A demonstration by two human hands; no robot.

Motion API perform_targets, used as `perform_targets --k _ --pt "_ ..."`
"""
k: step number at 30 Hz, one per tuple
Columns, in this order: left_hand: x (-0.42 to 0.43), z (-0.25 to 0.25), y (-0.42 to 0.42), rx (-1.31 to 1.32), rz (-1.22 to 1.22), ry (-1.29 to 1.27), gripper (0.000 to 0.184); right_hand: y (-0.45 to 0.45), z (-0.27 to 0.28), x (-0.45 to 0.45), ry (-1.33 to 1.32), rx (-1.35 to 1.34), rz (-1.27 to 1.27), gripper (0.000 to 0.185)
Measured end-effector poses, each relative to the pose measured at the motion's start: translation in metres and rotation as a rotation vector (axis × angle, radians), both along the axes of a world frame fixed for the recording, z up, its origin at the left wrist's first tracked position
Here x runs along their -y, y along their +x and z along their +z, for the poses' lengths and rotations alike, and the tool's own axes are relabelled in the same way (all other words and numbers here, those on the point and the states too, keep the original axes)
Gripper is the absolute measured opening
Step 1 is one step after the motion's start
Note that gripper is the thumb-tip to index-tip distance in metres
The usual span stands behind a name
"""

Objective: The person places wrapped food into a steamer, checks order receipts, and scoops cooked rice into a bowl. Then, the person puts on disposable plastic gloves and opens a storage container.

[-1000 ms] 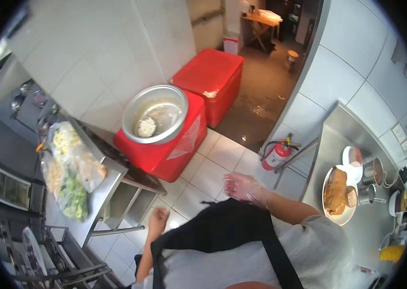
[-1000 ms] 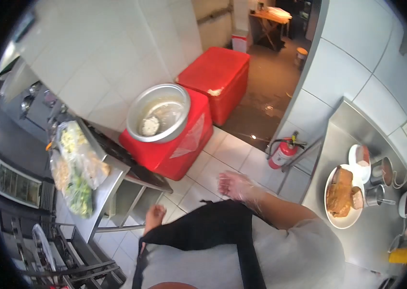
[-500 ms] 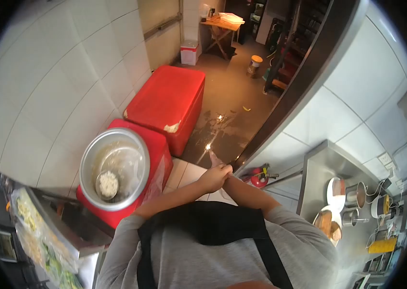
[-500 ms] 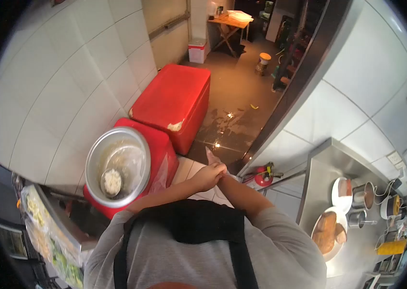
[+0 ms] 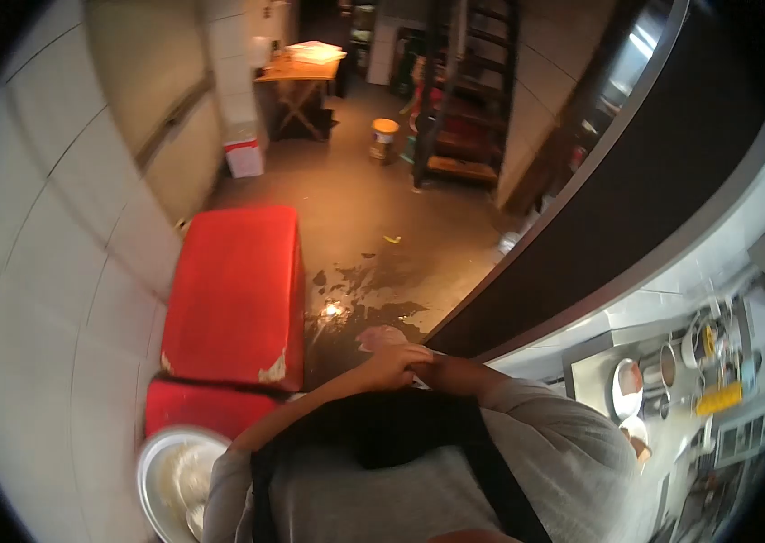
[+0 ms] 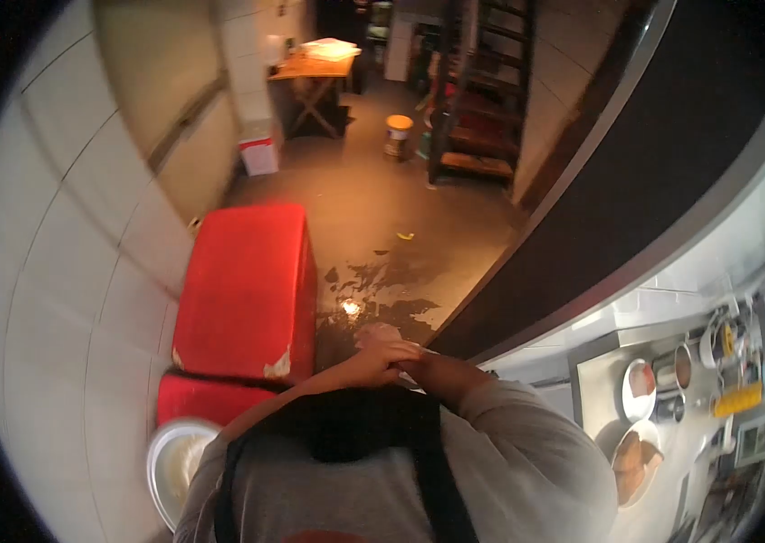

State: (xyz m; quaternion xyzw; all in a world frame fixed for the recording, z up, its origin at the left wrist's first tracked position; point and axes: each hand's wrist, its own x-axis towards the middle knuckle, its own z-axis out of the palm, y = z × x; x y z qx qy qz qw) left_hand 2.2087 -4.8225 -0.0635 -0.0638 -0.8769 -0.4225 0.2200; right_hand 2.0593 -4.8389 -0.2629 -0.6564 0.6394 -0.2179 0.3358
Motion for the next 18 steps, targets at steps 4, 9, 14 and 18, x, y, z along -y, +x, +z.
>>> perform_targets --k 4,9,14,18 --pt "0.088 0.019 -0.025 0.247 -0.185 0.645 0.024 -0.042 0.084 -0.003 -0.179 0.418 0.095 0.044" --pt "0.183 -0.01 -0.091 0.774 -0.177 0.93 0.024 -0.087 0.168 0.098 0.059 1.408 -0.589 0.041" --pt "0.27 -0.03 -0.199 0.732 -0.392 1.584 0.036 -0.155 0.294 0.237 -0.253 1.762 -0.162 0.059" --pt "0.334 0.005 -0.259 0.656 -0.416 1.568 0.037 -0.192 0.342 0.308 -0.358 1.881 0.473 0.057"
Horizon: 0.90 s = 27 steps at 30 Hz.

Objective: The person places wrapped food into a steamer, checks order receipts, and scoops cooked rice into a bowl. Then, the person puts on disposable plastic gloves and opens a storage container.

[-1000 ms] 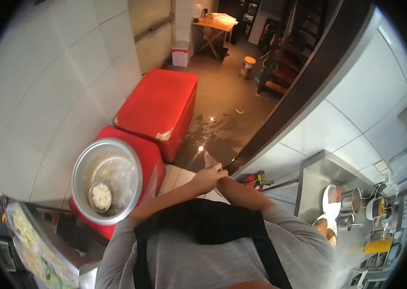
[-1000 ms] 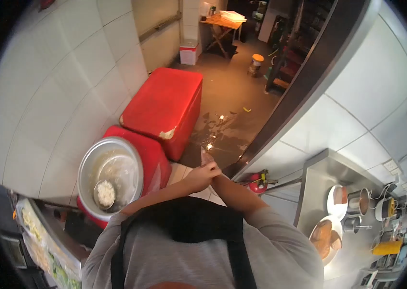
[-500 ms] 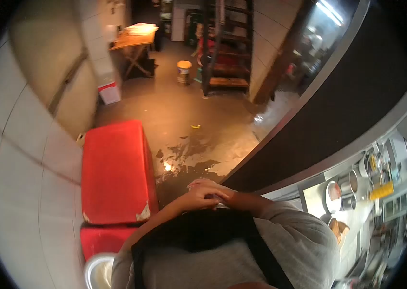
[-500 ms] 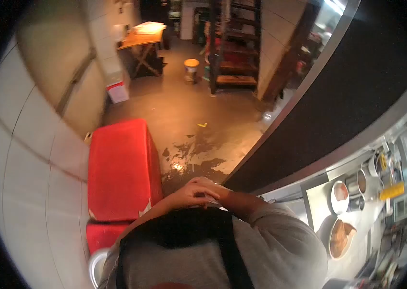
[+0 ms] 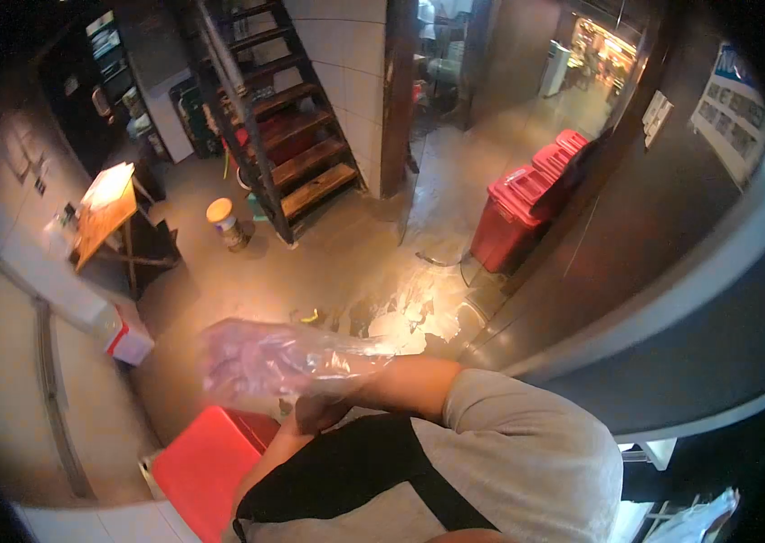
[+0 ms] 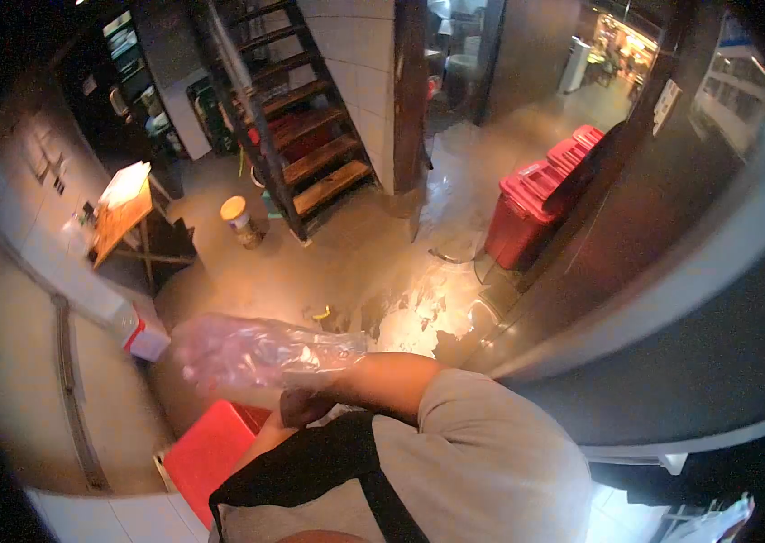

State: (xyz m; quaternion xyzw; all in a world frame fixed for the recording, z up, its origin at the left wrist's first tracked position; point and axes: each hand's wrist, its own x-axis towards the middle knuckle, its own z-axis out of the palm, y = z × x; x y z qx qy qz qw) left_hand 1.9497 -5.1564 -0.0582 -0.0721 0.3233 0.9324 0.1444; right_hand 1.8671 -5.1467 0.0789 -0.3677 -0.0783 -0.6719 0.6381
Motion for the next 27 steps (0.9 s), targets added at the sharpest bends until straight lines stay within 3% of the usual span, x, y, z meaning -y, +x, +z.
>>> perform_targets --k 1,4,7,14,17,21,23,25,27 --pt "0.017 0.003 -0.012 -0.007 -0.001 -0.023 0.036 -0.009 0.009 0.012 -0.042 0.018 0.068 0.056" --pt "0.062 0.004 -0.061 -0.026 -0.022 -0.083 0.035 -0.033 0.05 0.024 -0.078 -0.101 -0.11 0.054" --pt "0.101 0.009 -0.113 -0.049 -0.054 -0.139 0.033 -0.07 0.045 0.075 0.012 -0.017 0.041 0.048" --pt "0.167 0.027 -0.28 -0.198 -0.225 -0.24 0.03 -0.185 0.052 0.139 -0.004 -0.059 -0.131 0.042" --pt "0.165 0.042 -0.349 -0.281 -0.418 -0.304 0.029 -0.237 0.055 0.145 -0.002 -0.084 -0.259 0.042" --pt "0.137 0.045 -0.402 -0.4 -0.842 -0.467 0.027 -0.297 0.072 0.085 0.037 -0.111 -0.642 0.044" --pt "0.118 0.042 -0.423 -0.47 -1.059 -0.569 0.026 -0.331 0.055 0.045 0.028 0.042 -0.649 0.04" --pt "0.103 0.035 -0.458 -0.512 -1.165 -0.646 0.025 -0.359 0.068 -0.024 -0.119 -0.314 -0.801 0.034" --pt "0.095 0.02 -0.509 -0.52 -1.12 -0.633 0.023 -0.377 0.079 -0.092 -0.309 -0.713 -0.993 0.029"
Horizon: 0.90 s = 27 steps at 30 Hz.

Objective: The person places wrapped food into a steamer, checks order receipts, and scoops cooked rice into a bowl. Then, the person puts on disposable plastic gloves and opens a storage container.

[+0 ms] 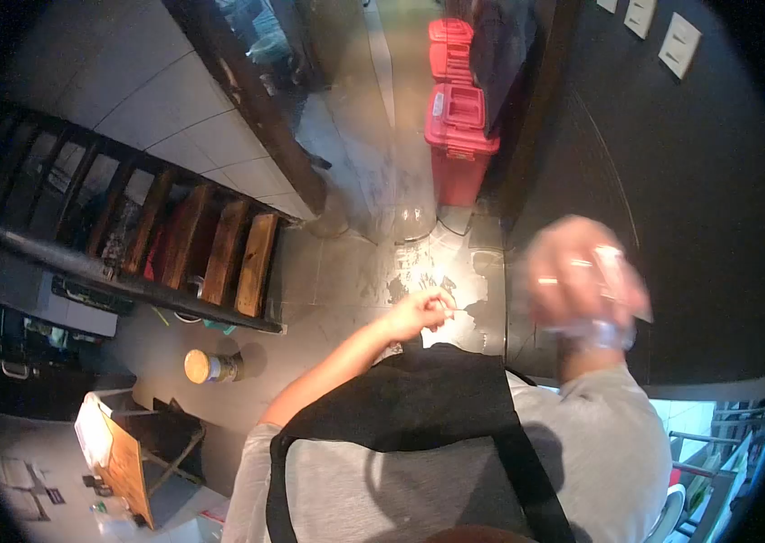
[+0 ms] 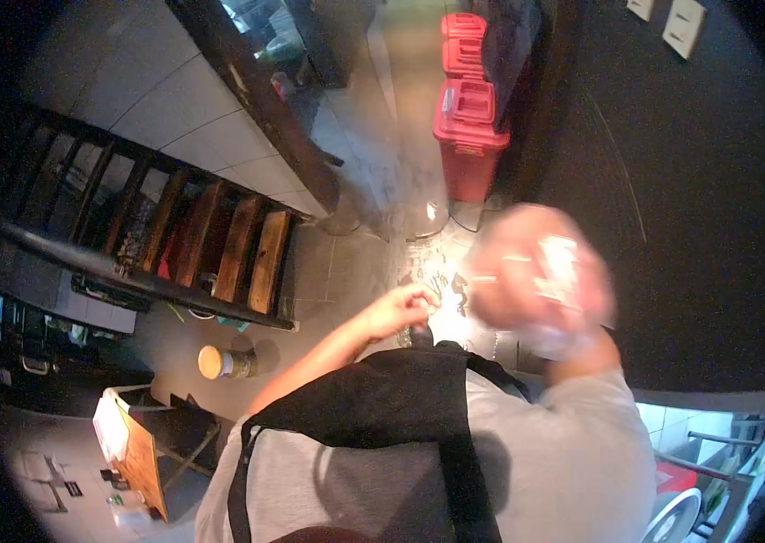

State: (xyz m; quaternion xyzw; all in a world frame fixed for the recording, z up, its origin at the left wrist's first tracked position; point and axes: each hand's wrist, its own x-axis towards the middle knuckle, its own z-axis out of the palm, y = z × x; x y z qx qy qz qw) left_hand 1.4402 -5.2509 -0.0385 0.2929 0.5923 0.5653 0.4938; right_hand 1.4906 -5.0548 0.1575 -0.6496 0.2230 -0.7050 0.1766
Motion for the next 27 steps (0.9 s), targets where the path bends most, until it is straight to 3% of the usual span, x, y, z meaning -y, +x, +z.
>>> perform_targets --k 1,3,5,8,9,10,13,14,15,16,19,22,24,26,27 --pt "-0.001 -0.009 -0.029 0.003 0.039 0.044 0.021 0.001 -0.001 -0.028 -0.022 -0.04 -0.096 0.026" --pt "-0.002 -0.006 -0.079 0.045 0.214 -0.097 0.018 0.01 -0.012 -0.068 -0.019 0.112 -0.367 0.022" --pt "0.002 -0.011 -0.129 0.113 0.334 -0.07 0.017 -0.01 -0.031 -0.09 -0.089 0.232 -0.534 0.017" --pt "0.021 -0.017 -0.198 0.321 0.447 -0.005 0.016 -0.069 -0.067 -0.106 -0.174 0.691 -0.884 0.019" --pt "0.029 -0.023 -0.221 0.385 0.542 0.063 0.017 -0.106 -0.078 -0.113 -0.13 0.793 -0.984 0.028" --pt "0.039 -0.029 -0.246 0.417 0.641 0.072 0.017 -0.146 -0.088 -0.119 -0.053 0.885 -1.065 0.027" --pt "0.065 -0.036 -0.329 0.532 0.793 0.223 0.022 -0.26 -0.135 -0.116 0.698 0.761 -1.248 0.027" --pt "0.065 -0.024 -0.357 0.53 0.778 0.28 0.027 -0.293 -0.153 -0.108 0.772 0.824 -1.151 0.029" --pt "0.059 -0.008 -0.383 0.489 0.696 0.376 0.034 -0.326 -0.176 -0.099 0.705 1.075 -0.997 0.027" --pt "0.048 0.012 -0.409 0.472 0.563 0.5 0.041 -0.353 -0.193 -0.091 0.629 1.143 -0.914 0.031" --pt "-0.014 0.07 -0.474 0.283 0.156 0.67 0.062 -0.451 -0.218 -0.066 0.657 1.351 -1.119 0.028" --pt "-0.085 0.103 -0.521 0.211 -0.176 0.574 0.063 -0.531 -0.245 -0.073 1.013 1.151 -1.317 0.029" --pt "-0.125 0.107 -0.562 0.189 -0.343 0.404 0.063 -0.552 -0.246 -0.087 1.348 0.707 -1.6 0.033" --pt "-0.155 0.091 -0.616 0.093 -0.331 0.239 0.064 -0.597 -0.321 -0.113 1.148 1.157 -1.451 0.042" --pt "-0.167 0.083 -0.641 0.049 -0.32 0.159 0.064 -0.601 -0.304 -0.121 1.022 1.256 -1.417 0.047"
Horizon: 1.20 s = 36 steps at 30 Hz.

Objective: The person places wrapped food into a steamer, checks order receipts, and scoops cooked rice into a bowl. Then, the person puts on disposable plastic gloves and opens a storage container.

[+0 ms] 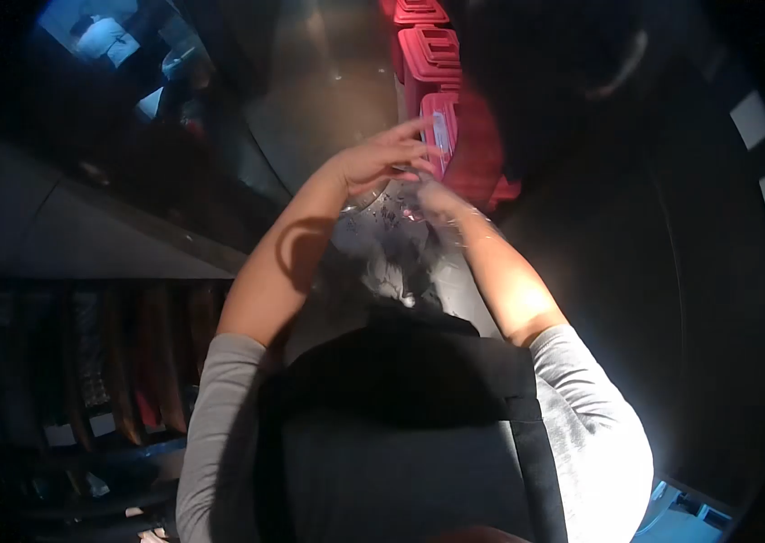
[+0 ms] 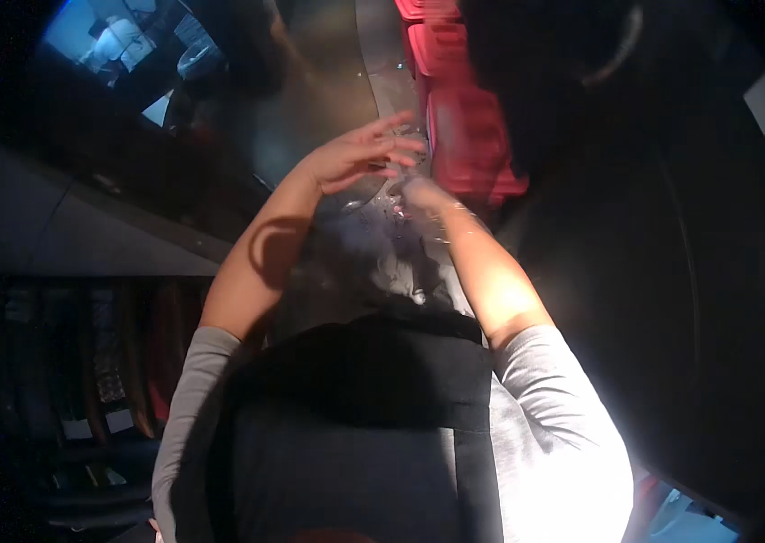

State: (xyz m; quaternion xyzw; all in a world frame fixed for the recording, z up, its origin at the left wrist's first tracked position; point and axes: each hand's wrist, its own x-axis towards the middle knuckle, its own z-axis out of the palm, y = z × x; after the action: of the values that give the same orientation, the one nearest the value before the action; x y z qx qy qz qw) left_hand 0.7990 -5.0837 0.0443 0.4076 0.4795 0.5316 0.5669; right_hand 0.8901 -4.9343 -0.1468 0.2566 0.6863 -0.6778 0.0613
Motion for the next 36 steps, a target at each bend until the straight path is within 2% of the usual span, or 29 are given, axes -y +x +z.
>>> perform_targets --k 2,3,5,6,7,8,9,10,12,14,16,18,20,21,22,24,25,30,31,32,34,35,36 --pt "-0.019 -0.013 -0.057 -0.114 0.32 0.0 0.063 0.002 0.065 -0.008 -0.257 -0.044 -0.132 0.059" --pt "-0.027 -0.017 -0.083 -0.175 0.476 -0.007 0.062 -0.006 0.071 -0.028 -0.271 -0.027 -0.166 0.066" --pt "-0.037 -0.014 -0.134 0.129 0.575 0.162 0.066 -0.023 0.088 -0.052 -0.253 -0.043 -0.324 0.077" --pt "-0.042 -0.01 -0.163 0.278 0.622 0.248 0.068 -0.034 0.086 -0.069 -0.345 -0.058 -0.349 0.079" --pt "-0.045 -0.008 -0.194 0.327 0.606 0.364 0.069 -0.042 0.082 -0.088 -0.437 -0.07 -0.372 0.08" --pt "-0.018 0.006 -0.197 0.368 0.575 0.5 0.071 -0.029 0.096 -0.067 -0.516 -0.104 -0.397 0.082" --pt "-0.009 0.012 -0.212 0.419 0.538 0.564 0.072 -0.026 0.105 -0.058 -0.387 -0.129 -0.499 0.086" --pt "-0.004 0.023 -0.227 0.469 0.506 0.626 0.074 -0.03 0.1 -0.062 -0.368 -0.143 -0.516 0.087" --pt "0.028 0.05 -0.241 0.395 0.569 0.714 0.073 -0.027 0.102 -0.056 -0.323 -0.184 -0.545 0.089" --pt "0.014 0.055 -0.306 0.223 0.675 0.82 0.064 -0.079 0.088 -0.106 -0.32 -0.312 -0.591 0.09" --pt "0.022 0.069 -0.343 0.263 0.829 0.923 0.079 -0.113 0.082 -0.142 -0.331 -0.393 -0.683 0.088" --pt "0.024 0.092 -0.362 0.052 1.21 0.942 0.097 -0.14 0.07 -0.179 -0.266 -0.449 -0.842 0.084" --pt "0.041 0.102 -0.407 -0.131 1.388 0.959 0.109 -0.166 0.037 -0.226 -0.166 -0.476 -0.904 0.08" --pt "0.033 0.116 -0.413 -0.192 1.556 0.967 0.113 -0.187 0.037 -0.233 -0.071 -0.442 -0.996 0.061" --pt "0.024 0.128 -0.418 -0.261 1.72 0.976 0.116 -0.202 0.027 -0.247 -0.051 -0.372 -0.967 0.052" --pt "0.043 0.137 -0.447 -0.407 1.762 1.178 0.114 -0.231 0.007 -0.27 -0.01 -0.243 -0.91 0.037" --pt "0.041 0.144 -0.459 -0.46 1.784 1.302 0.112 -0.247 0.005 -0.275 0.018 -0.28 -0.919 0.021" --pt "0.031 0.194 -0.533 -0.72 1.789 1.929 0.104 -0.285 -0.043 -0.339 0.011 -0.125 -0.991 0.022" --pt "0.02 0.199 -0.559 -0.772 1.774 2.055 0.103 -0.284 -0.048 -0.351 0.031 -0.014 -0.947 0.022" --pt "0.009 0.199 -0.59 -0.827 1.768 1.888 0.096 -0.281 -0.055 -0.359 0.05 0.092 -0.902 0.022" --pt "-0.007 0.192 -0.658 -0.915 1.731 1.561 0.084 -0.275 -0.076 -0.368 -0.127 0.329 -0.973 0.025" --pt "-0.023 0.186 -0.692 -0.852 1.684 1.432 0.074 -0.285 -0.071 -0.361 -0.147 0.426 -0.994 0.019" --pt "-0.047 0.172 -0.735 -0.626 1.533 1.35 0.063 -0.296 -0.064 -0.353 -0.172 0.522 -1.014 0.016"
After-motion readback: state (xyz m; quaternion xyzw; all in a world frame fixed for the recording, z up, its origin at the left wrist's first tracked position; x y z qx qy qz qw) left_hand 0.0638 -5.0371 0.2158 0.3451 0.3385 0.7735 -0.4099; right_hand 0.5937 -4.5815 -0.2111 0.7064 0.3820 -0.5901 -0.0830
